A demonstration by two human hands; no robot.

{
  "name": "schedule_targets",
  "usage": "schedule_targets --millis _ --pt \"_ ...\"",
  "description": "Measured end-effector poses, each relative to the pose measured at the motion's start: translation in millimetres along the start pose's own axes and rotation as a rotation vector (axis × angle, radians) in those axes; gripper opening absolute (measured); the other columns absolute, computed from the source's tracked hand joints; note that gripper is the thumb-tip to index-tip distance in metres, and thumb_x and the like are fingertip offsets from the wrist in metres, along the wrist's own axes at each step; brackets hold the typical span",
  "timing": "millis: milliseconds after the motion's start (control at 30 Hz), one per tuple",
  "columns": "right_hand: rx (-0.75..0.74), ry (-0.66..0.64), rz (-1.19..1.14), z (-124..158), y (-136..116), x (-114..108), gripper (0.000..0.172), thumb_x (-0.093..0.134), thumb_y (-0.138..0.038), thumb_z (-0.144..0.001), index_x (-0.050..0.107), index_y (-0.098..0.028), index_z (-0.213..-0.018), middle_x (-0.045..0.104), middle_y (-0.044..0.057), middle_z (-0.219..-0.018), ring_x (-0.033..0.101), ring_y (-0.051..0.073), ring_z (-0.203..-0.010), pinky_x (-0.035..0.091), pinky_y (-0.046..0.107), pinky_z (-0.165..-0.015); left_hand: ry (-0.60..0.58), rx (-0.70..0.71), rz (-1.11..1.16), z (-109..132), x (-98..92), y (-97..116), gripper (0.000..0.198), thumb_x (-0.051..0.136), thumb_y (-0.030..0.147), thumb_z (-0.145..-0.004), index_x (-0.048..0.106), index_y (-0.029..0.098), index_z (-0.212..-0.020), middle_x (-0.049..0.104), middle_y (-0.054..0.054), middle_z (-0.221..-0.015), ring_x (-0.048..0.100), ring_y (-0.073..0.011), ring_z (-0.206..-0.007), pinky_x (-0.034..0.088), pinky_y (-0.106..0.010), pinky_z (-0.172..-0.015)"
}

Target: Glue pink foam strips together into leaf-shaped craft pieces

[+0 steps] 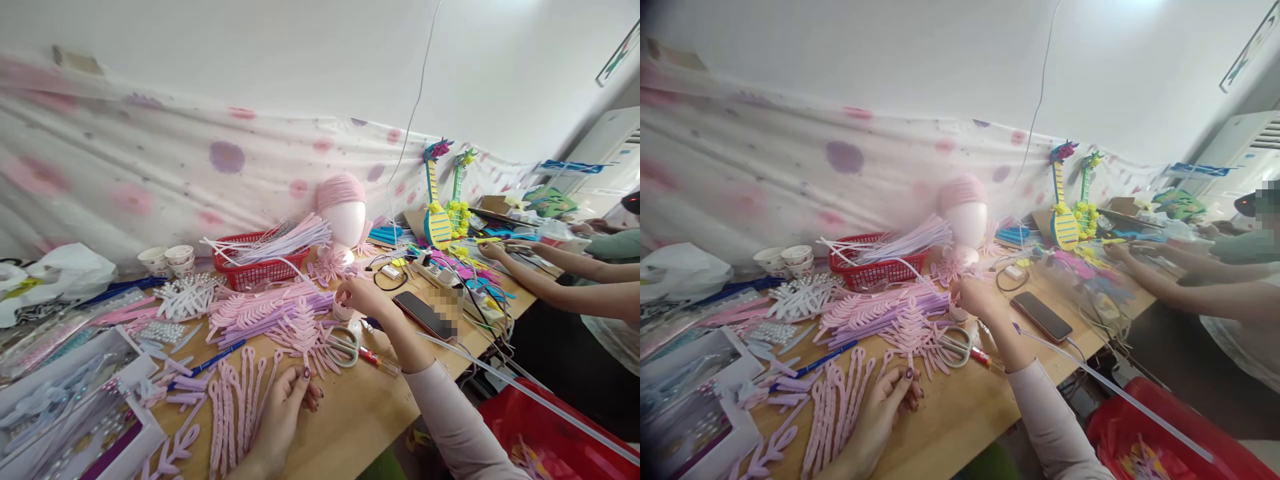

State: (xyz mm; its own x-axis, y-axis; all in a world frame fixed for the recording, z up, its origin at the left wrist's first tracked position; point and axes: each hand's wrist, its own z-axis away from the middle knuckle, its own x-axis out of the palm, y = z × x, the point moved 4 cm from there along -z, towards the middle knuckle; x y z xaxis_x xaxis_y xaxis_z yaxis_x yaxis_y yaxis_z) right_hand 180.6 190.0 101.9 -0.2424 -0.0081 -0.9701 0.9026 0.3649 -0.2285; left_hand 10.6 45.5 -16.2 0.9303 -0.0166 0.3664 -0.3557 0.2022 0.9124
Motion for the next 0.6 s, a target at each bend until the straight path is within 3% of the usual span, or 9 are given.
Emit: schedule_targets --millis 133,333,500,600 --pt "-0.043 -0.025 -0.024 -9 3 14 0.024 0.059 -0.001 -0.064 0.073 -0.02 -0.063 0.069 0.002 -0.063 0.059 0.015 -0.059 0.035 0.023 -0.052 0.001 0.008 -0.009 0 0.7 2 0.046 0.071 0.059 -0.067 0.06 0.015 -0.072 0.064 -0.002 -0.059 0.054 -0.0123 -0.053 0.041 -0.025 -0.055" --pt "-0.005 0.127 -0.138 0 10 -1 0.017 0.057 -0.018 -0.078 0.074 -0.017 -0.08 0.07 0.005 -0.074 0.059 0.016 -0.066 0.039 0.024 -0.058 0.009 -0.002 -0.001 2 0.8 4 0.047 0.072 0.058 -0.066 0.063 0.014 -0.076 0.063 -0.001 -0.058 0.053 -0.012 -0.052 0.041 -0.025 -0.054" --pt "0.037 0.292 -0.229 27 5 -17 0.022 0.05 -0.025 -0.085 0.069 -0.014 -0.08 0.064 0.003 -0.068 0.053 0.015 -0.062 0.037 0.024 -0.057 0.001 0.004 -0.004 2 2.0 4 0.046 0.072 0.058 -0.066 0.063 0.014 -0.076 0.063 -0.001 -0.06 0.053 -0.0118 -0.052 0.041 -0.025 -0.055" --pt "0.005 0.363 -0.44 56 -10 -8 0.021 0.051 -0.031 -0.087 0.066 -0.016 -0.084 0.059 0.0 -0.064 0.049 0.013 -0.057 0.036 0.023 -0.054 -0.013 0.017 0.004 3 3.2 6 0.043 0.073 0.055 -0.068 0.065 0.013 -0.074 0.064 -0.003 -0.064 0.053 -0.0122 -0.055 0.042 -0.025 -0.056"
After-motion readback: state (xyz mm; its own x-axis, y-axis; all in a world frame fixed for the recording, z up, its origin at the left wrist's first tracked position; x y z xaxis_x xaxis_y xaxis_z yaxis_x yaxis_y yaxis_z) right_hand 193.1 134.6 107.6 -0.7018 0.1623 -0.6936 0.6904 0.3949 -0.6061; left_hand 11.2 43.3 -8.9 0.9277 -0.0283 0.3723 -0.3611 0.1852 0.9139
